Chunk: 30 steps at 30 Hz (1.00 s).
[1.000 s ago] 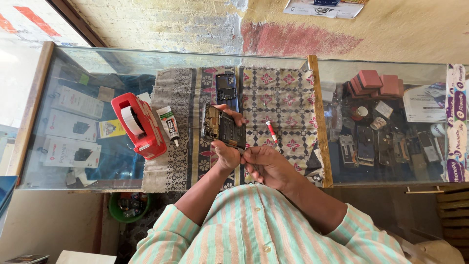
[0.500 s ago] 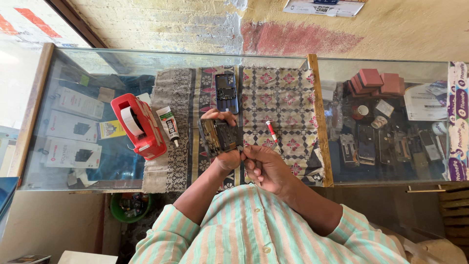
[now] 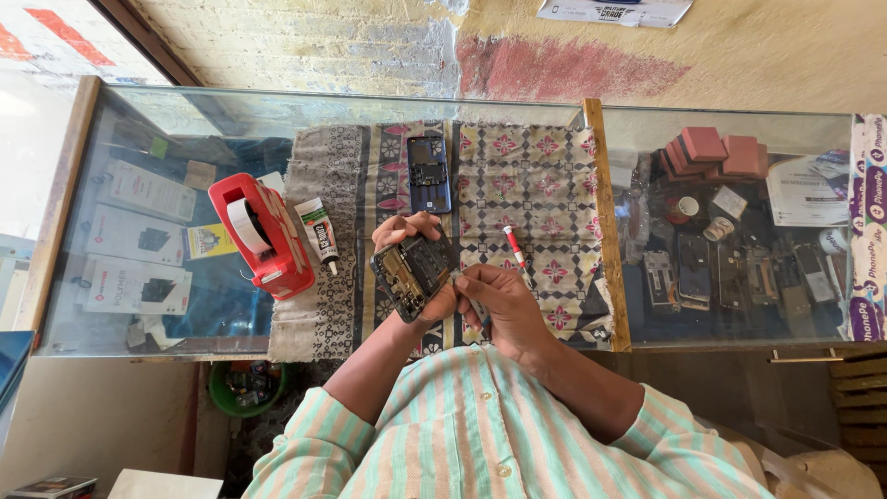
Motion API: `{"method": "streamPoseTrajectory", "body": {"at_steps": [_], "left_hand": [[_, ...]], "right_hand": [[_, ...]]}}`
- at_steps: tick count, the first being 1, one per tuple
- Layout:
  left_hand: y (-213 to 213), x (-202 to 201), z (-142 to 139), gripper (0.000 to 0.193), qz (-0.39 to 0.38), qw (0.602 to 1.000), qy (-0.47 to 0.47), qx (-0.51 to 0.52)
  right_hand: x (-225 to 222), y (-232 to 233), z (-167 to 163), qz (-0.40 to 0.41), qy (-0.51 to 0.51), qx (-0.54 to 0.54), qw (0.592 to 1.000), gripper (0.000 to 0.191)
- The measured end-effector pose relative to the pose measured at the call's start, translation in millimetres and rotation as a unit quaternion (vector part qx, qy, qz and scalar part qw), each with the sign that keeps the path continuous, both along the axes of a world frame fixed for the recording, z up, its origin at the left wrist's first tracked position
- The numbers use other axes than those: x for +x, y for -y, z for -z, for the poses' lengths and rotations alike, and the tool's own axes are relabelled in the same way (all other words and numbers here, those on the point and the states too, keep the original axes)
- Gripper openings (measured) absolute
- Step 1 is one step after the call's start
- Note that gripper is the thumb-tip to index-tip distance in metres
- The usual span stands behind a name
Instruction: The person uses a red-handled screwdriver to remove screws from a disassembled smartphone, then detaches the motherboard and reattaches it. The person also handles the phone battery and casing while working on the device.
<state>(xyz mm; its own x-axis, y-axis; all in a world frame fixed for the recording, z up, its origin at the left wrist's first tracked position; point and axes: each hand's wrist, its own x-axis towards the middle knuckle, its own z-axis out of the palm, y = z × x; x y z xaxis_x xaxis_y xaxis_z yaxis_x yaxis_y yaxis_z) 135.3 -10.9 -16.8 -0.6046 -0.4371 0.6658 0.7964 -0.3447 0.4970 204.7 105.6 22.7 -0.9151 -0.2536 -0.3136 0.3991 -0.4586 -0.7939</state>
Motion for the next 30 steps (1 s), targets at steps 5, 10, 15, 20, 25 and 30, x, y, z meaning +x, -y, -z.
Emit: {"method": "streamPoseTrajectory", "body": {"at_steps": [5, 10, 15, 20, 25, 30], "left_hand": [[0, 1, 2, 0.098, 0.013, 1.000, 0.009, -0.013], [2, 4, 10, 0.101, 0.006, 0.992, 0.063, -0.113], [-10, 1, 21, 0.102, 0.041, 0.998, 0.047, -0.023], [-21, 1, 33, 0.102, 0.054, 0.997, 0.046, 0.007], [-20, 4, 40, 0.099, 0.036, 0.997, 0.038, -0.050], [-21, 7, 42, 0.097, 0.017, 0.995, 0.040, -0.094]], "right_hand": [[-3, -3, 4, -0.019, -0.015, -0.010, 1.000, 0.021], [-15, -14, 10, -0.084, 0.110, -0.110, 0.984, 0.018], [-10, -14, 24, -0.040, 0.060, -0.053, 0.996, 0.020], [-5, -16, 35, 0.011, 0.022, 0.008, 1.000, 0.020], [-3, -19, 42, 0.034, -0.012, 0.046, 0.998, 0.023], [4, -20, 47, 0.057, -0.021, 0.064, 0.996, 0.023]]}}
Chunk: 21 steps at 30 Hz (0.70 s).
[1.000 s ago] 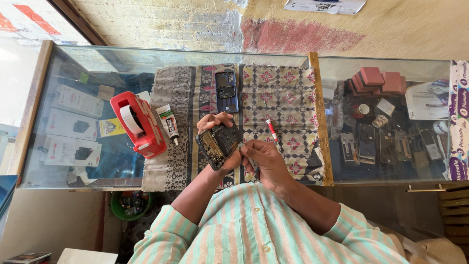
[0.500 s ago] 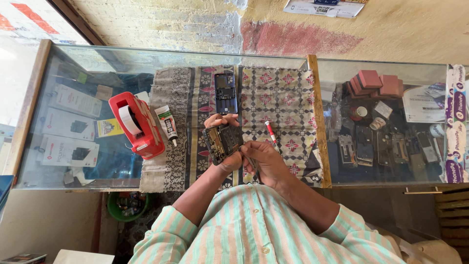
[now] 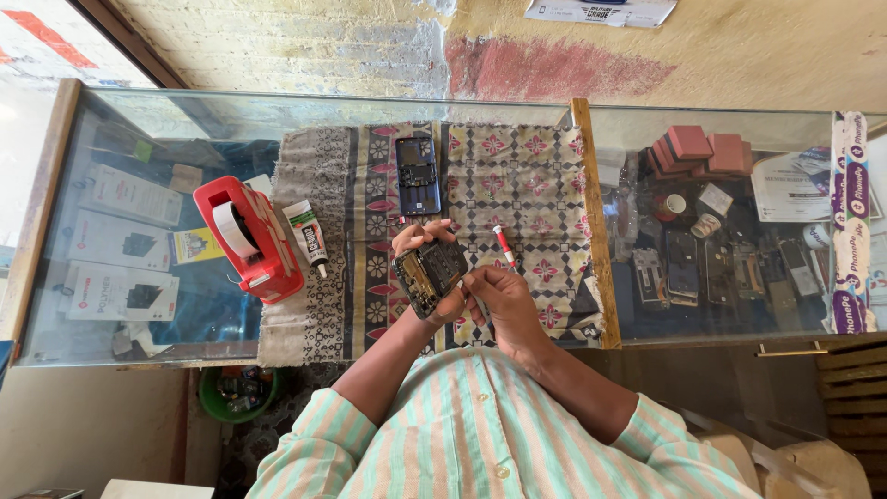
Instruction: The person uses a red-handled screwdriver to remove screws from a disassembled smartphone, then detaches the motherboard and reattaches it. The person also handles the phone battery and casing while working on the device.
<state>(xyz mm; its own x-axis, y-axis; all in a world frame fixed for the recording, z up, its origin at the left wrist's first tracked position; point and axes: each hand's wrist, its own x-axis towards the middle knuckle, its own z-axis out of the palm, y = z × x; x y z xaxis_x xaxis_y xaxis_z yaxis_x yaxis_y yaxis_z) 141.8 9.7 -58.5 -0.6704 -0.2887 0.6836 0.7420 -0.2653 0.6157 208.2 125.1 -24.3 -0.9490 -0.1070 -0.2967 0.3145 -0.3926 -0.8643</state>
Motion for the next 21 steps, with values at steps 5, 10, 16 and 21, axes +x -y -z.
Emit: {"method": "streamPoseTrajectory", "body": {"at_steps": [5, 10, 16, 21], "left_hand": [[-3, -2, 3, 0.098, 0.019, 0.999, 0.015, 0.032], [3, 9, 0, 0.098, 0.076, 0.986, 0.137, 0.061], [5, 7, -24, 0.093, 0.159, 0.945, 0.222, 0.181], [22, -6, -39, 0.083, 0.299, 0.855, 0.297, 0.302]], "right_hand": [[-2, -2, 0, -0.037, 0.017, -0.044, 0.998, 0.023], [-6, -13, -8, -0.106, 0.089, -0.047, 0.989, 0.024], [-2, -35, -26, -0.190, 0.068, 0.032, 0.979, 0.032], [-2, -49, -55, -0.215, 0.004, 0.101, 0.971, 0.037]]}}
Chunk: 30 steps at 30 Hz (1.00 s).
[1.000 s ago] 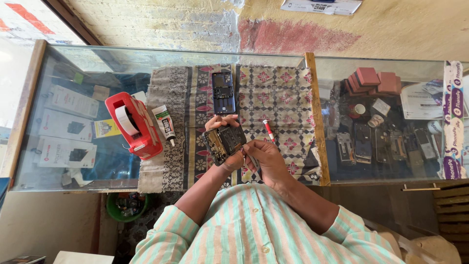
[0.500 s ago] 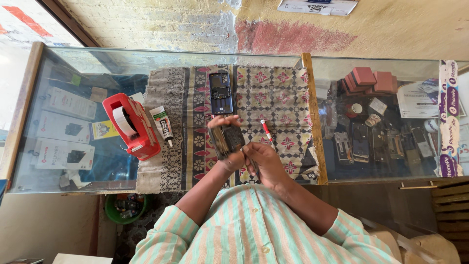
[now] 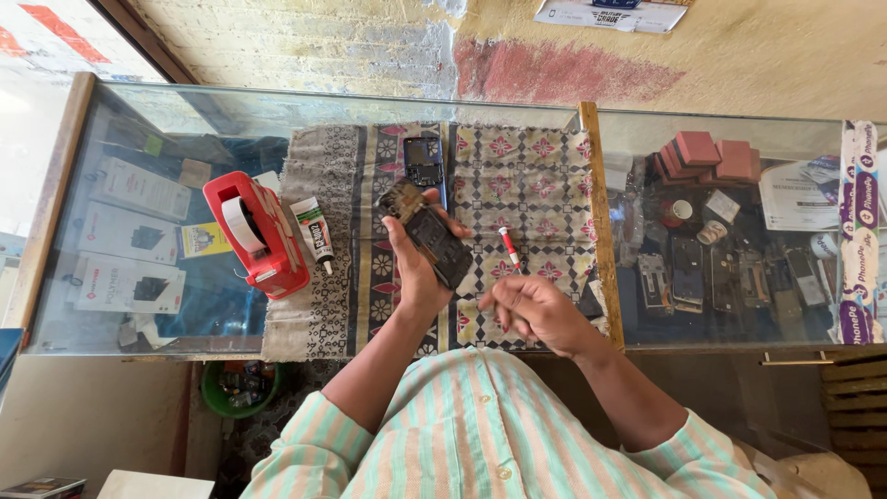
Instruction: The person uses a red-handled screwdriver to remove screws from a disassembled smartphone, then detaches the motherboard and reattaches it. The person also handles the phone battery and casing while working on the device.
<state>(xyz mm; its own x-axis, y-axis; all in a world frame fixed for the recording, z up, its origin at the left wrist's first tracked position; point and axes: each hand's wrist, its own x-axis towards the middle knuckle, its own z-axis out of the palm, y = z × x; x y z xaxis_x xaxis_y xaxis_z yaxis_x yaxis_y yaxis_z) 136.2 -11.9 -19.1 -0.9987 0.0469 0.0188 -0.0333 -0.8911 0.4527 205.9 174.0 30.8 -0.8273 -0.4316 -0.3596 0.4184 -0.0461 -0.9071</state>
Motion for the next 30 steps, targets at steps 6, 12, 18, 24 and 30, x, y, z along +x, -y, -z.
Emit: {"method": "streamPoseTrajectory", "body": {"at_steps": [6, 12, 18, 24, 30], "left_hand": [[-10, 13, -3, 0.083, 0.047, 0.998, 0.023, 0.038], [-12, 18, 0, 0.093, 0.045, 0.998, -0.030, 0.024], [-16, 22, 2, 0.096, 0.069, 0.996, -0.048, 0.021], [-16, 23, -1, 0.097, 0.058, 0.996, -0.062, 0.004], [-17, 24, -3, 0.099, 0.054, 0.997, -0.063, -0.001]], "right_hand": [[-10, 20, -36, 0.031, -0.249, 0.131, 0.959, 0.036], [-14, 48, -60, 0.084, -0.347, 0.291, 0.888, 0.024], [-24, 59, -63, 0.109, -0.408, 0.262, 0.868, 0.016], [-26, 58, -63, 0.100, -0.417, 0.258, 0.866, 0.016], [-28, 56, -65, 0.090, -0.417, 0.269, 0.864, 0.016]]}}
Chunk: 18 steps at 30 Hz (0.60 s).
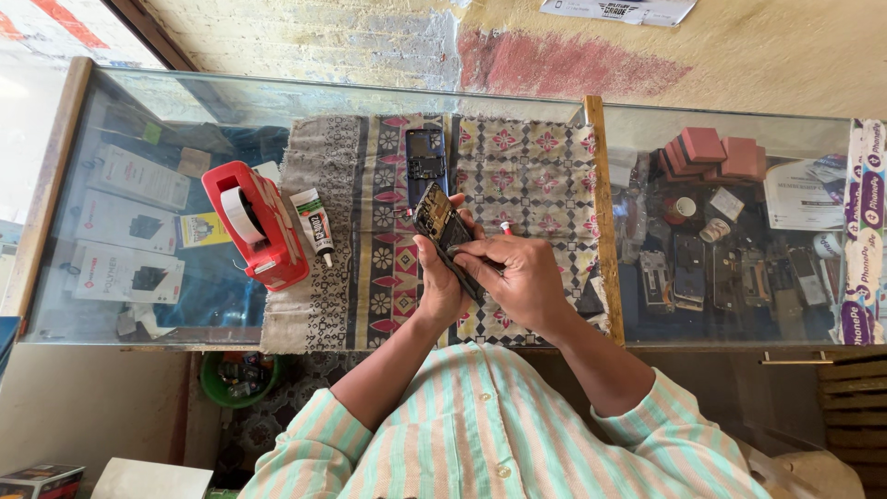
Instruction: The person uses a red-handled screwdriver to remove screws from a disassembled smartphone, then detaches the motherboard and reattaches it. The person also handles the phone battery and casing while working on the device.
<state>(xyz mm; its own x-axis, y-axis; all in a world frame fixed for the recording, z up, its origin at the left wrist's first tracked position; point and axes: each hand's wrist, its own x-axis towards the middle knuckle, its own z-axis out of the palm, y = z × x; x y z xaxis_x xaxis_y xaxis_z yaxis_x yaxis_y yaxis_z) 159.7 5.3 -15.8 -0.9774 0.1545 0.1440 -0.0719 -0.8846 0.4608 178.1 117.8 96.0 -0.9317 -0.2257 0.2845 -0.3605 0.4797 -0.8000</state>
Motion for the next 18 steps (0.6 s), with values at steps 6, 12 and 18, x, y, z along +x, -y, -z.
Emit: {"method": "streamPoseTrajectory", "body": {"at_steps": [6, 12, 18], "left_hand": [[0, -1, 0, 0.100, -0.006, 1.000, -0.004, -0.012], [2, 0, 3, 0.103, -0.021, 0.998, -0.020, -0.057], [6, -2, 7, 0.110, -0.030, 0.984, -0.088, -0.149]], "right_hand": [[0, 0, -2, 0.004, 0.010, -0.011, 1.000, 0.016], [3, 2, -5, 0.004, 0.006, 0.012, 1.000, 0.015], [6, -3, -11, -0.006, 0.016, 0.105, 0.994, 0.014]]}}
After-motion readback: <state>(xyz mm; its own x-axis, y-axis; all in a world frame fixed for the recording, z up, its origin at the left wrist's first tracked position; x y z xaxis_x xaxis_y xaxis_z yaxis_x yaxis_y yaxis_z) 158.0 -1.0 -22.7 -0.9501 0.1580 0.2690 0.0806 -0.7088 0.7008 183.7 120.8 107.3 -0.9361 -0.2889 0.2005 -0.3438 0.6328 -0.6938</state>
